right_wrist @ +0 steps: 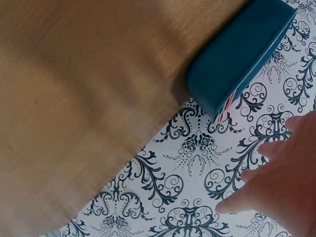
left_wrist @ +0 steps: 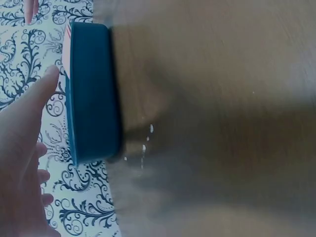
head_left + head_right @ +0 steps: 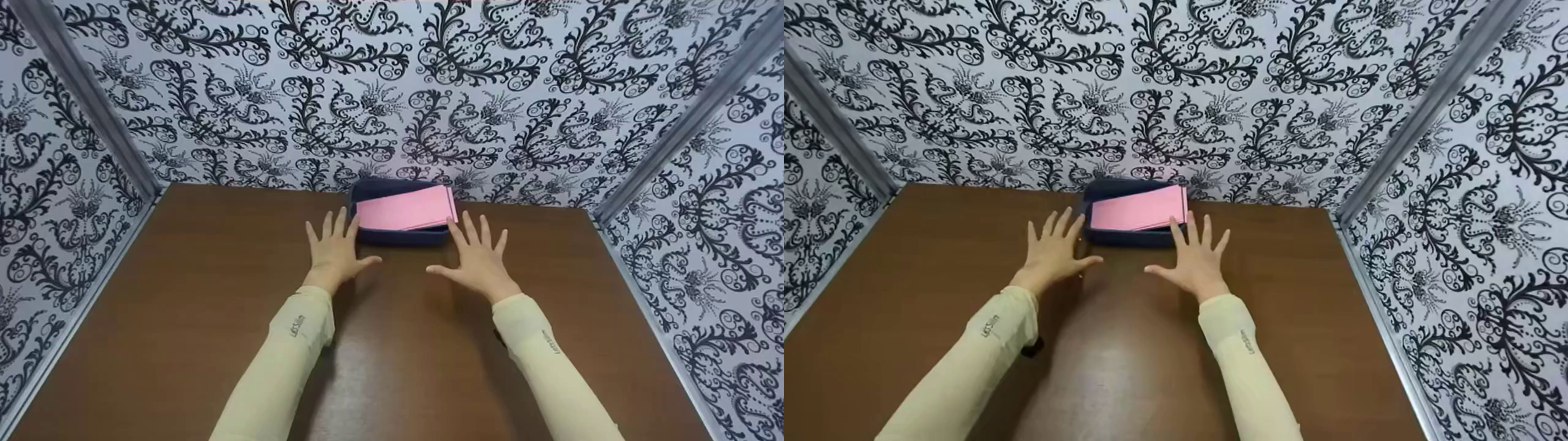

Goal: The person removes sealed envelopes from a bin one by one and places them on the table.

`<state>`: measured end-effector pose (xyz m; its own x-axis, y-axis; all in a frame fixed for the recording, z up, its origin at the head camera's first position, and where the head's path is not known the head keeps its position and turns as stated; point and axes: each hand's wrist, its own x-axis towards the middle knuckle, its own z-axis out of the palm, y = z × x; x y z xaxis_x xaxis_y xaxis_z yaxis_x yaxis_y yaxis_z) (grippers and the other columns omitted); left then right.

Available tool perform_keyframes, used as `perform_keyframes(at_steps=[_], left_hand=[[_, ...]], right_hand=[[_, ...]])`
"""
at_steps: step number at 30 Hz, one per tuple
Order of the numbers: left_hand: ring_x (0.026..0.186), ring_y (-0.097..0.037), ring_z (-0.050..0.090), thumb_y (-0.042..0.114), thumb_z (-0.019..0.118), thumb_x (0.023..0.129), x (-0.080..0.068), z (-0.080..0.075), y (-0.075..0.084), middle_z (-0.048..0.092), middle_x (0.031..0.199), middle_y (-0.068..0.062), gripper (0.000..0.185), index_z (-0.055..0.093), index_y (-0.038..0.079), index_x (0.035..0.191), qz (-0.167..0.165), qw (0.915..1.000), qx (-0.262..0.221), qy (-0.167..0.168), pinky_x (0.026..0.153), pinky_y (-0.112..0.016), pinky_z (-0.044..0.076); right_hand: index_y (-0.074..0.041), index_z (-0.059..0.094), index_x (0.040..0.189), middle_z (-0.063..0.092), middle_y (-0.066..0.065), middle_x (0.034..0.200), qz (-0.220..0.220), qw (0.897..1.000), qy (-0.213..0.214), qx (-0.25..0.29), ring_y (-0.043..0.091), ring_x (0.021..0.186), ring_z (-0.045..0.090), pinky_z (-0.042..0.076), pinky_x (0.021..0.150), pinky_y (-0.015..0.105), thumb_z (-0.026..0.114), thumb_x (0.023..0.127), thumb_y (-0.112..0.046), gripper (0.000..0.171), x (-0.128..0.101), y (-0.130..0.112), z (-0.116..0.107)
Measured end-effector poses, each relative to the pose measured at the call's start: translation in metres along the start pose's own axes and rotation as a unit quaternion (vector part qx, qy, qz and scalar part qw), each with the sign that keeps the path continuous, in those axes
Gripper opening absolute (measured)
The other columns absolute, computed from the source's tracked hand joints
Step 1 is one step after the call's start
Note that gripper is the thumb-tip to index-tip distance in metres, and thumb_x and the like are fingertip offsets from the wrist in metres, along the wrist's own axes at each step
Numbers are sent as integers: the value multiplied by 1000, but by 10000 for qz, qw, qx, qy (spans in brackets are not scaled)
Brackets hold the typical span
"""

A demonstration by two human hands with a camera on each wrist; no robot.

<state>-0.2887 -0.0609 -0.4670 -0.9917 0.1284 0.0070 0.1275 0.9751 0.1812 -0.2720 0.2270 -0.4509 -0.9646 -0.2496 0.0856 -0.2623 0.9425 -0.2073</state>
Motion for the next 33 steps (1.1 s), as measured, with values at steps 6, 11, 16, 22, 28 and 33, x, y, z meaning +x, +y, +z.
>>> perform_keyframes(at_steps=[6, 11, 16, 22, 28, 33], left_hand=[[155, -37, 15, 62, 62, 88, 12, 8, -4, 16, 168, -13, 94, 19, 21, 161, -94, 9992, -353, 165, 124, -63, 7], [153, -37, 21, 53, 62, 93, 21, 10, -4, 19, 167, -14, 84, 21, 21, 160, -163, 9978, -604, 216, 124, -62, 10], [152, -37, 24, 45, 63, 95, 26, 14, -6, 22, 166, -15, 79, 23, 22, 160, -192, 9959, -823, 330, 124, -61, 13], [149, -38, 31, 35, 65, 96, 28, 22, -7, 26, 164, -17, 76, 26, 19, 159, -91, 9949, -916, 411, 124, -58, 19], [147, -39, 35, 24, 66, 96, 30, 29, -8, 27, 163, -20, 76, 25, 17, 159, -88, 9904, -1317, 411, 124, -52, 25], [144, -41, 39, 20, 66, 96, 33, 32, -9, 27, 163, -20, 75, 25, 17, 159, -122, 9857, -1623, 445, 121, -52, 31]], right_hand=[[-25, 12, 162, 2, 12, 170, 63, 10000, -24, 5, 42, 155, -7, -11, 113, 77, 60, 76, -80, 113, 2, 5, 4], [-24, 12, 162, 2, 12, 170, 105, 9999, -63, -10, 43, 155, -5, -11, 113, 77, 60, 74, -83, 116, 5, 11, 8], [-20, 14, 161, 5, 13, 169, 191, 9998, -59, 23, 43, 155, -2, -10, 113, 76, 64, 75, -78, 115, 6, 15, 15], [-19, 13, 161, 10, 15, 169, 269, 9996, -41, -14, 42, 155, 2, -9, 114, 76, 67, 76, -75, 115, 7, 18, 19], [-17, 14, 161, 13, 15, 168, 274, 9996, -51, 11, 42, 155, 5, -9, 114, 76, 70, 78, -68, 113, 7, 17, 20], [-16, 15, 161, 15, 15, 168, 282, 9996, -40, 35, 41, 155, 6, -8, 114, 76, 70, 78, -68, 112, 8, 16, 21]])
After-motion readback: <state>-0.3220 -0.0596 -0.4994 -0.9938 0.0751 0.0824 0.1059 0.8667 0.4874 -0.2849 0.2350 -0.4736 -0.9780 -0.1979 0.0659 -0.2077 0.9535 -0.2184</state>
